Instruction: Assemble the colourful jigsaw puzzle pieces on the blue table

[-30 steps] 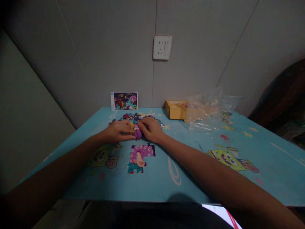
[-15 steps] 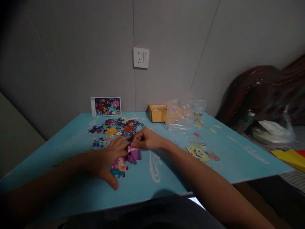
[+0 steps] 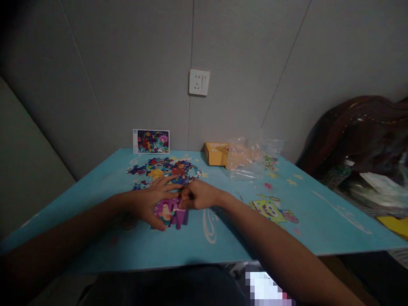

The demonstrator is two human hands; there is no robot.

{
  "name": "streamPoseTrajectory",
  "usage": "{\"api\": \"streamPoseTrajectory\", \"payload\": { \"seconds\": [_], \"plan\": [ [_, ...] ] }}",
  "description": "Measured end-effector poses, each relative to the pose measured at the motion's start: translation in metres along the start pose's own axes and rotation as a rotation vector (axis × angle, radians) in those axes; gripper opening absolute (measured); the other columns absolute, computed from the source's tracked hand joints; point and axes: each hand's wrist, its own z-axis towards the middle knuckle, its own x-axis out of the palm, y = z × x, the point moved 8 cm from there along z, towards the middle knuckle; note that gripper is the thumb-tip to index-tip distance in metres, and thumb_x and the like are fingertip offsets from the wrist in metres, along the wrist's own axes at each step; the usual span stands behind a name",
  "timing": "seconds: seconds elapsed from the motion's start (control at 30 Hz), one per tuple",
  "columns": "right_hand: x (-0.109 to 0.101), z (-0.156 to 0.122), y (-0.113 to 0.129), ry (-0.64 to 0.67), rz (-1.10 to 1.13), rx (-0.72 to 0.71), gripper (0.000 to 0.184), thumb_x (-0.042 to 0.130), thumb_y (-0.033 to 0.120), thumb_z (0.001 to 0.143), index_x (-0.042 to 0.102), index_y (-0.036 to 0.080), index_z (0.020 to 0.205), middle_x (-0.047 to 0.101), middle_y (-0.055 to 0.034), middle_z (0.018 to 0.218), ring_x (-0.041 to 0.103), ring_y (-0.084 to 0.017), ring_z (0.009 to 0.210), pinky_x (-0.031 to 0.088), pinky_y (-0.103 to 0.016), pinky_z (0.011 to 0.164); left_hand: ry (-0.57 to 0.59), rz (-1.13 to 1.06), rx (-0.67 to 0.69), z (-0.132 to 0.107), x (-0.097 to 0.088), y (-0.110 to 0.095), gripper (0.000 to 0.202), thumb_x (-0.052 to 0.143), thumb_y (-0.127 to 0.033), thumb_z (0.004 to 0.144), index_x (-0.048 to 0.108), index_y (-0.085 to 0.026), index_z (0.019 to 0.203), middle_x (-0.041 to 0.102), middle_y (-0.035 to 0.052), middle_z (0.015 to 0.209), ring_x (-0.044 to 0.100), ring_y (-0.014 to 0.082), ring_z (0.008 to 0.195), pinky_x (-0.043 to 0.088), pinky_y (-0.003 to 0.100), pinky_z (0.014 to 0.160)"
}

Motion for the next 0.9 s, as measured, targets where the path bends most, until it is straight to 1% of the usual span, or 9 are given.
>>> {"api": "streamPoseTrajectory", "payload": {
  "seconds": [0.2,0.3,0.5,0.6,0.7,0.9],
  "plan": [
    [-0.004,0.0022,-0.0033,-0.061,-0.098,0.089,0.03,0.067,0.038,0.077,0.06,0.014,0.062,0.049,0.0045,0.054,0.039,-0.008,0.05,0.029,-0.021,0.049,-0.024,-0.011,-0.011,0.0,-0.0015,0.0013,0.097,0.077,-0.066,0.054,0.047,-0.031,0.139,0.021,0.0093,0.158,0.004,0.0484,0.143,0.008,0.069,0.111],
    [-0.0057,0.0016,-0.0006,-0.068,-0.117,0.091,0.03,0.067,0.04,0.077,0.062,0.014,0.062,0.051,0.004,0.053,0.039,-0.008,0.05,0.029,-0.022,0.05,-0.023,-0.025,-0.021,0.0003,-0.0001,0.0031,0.096,0.077,-0.066,0.055,0.046,-0.033,0.14,0.02,0.0096,0.158,0.003,0.0488,0.143,0.007,0.07,0.11],
    [-0.0044,0.0023,-0.0033,-0.072,-0.136,0.09,0.029,0.068,0.038,0.076,0.064,0.013,0.063,0.051,0.004,0.053,0.04,-0.008,0.05,0.029,-0.022,0.051,-0.027,-0.034,-0.004,0.0004,0.0008,0.004,0.096,0.078,-0.066,0.053,0.049,-0.032,0.138,0.021,0.0103,0.158,0.002,0.0483,0.143,0.005,0.07,0.111],
    [-0.0036,0.0027,-0.0059,-0.07,-0.135,0.106,0.029,0.068,0.039,0.077,0.065,0.013,0.064,0.05,0.0042,0.053,0.04,-0.008,0.05,0.03,-0.022,0.05,-0.023,-0.021,-0.022,-0.0005,0.0012,0.0047,0.096,0.076,-0.068,0.054,0.049,-0.03,0.138,0.02,0.0115,0.158,0.001,0.0479,0.143,0.007,0.069,0.111],
    [-0.0041,0.0032,-0.0047,-0.073,-0.138,0.103,0.028,0.068,0.039,0.077,0.066,0.013,0.065,0.052,0.004,0.054,0.04,-0.008,0.05,0.029,-0.022,0.05,-0.026,-0.007,-0.021,-0.0016,-0.0002,0.003,0.094,0.076,-0.068,0.055,0.05,-0.032,0.137,0.02,0.01,0.158,0.001,0.0471,0.143,0.008,0.068,0.112],
    [-0.0031,0.0049,-0.0033,-0.073,-0.097,0.095,0.028,0.07,0.036,0.076,0.064,0.013,0.063,0.051,0.0045,0.053,0.04,-0.007,0.05,0.029,-0.022,0.05,0.016,0.02,-0.033,-0.0016,-0.0033,0.0022,0.097,0.075,-0.069,0.055,0.047,-0.032,0.14,0.013,0.0097,0.16,-0.007,0.0485,0.143,0.003,0.069,0.111]
  ]
}}
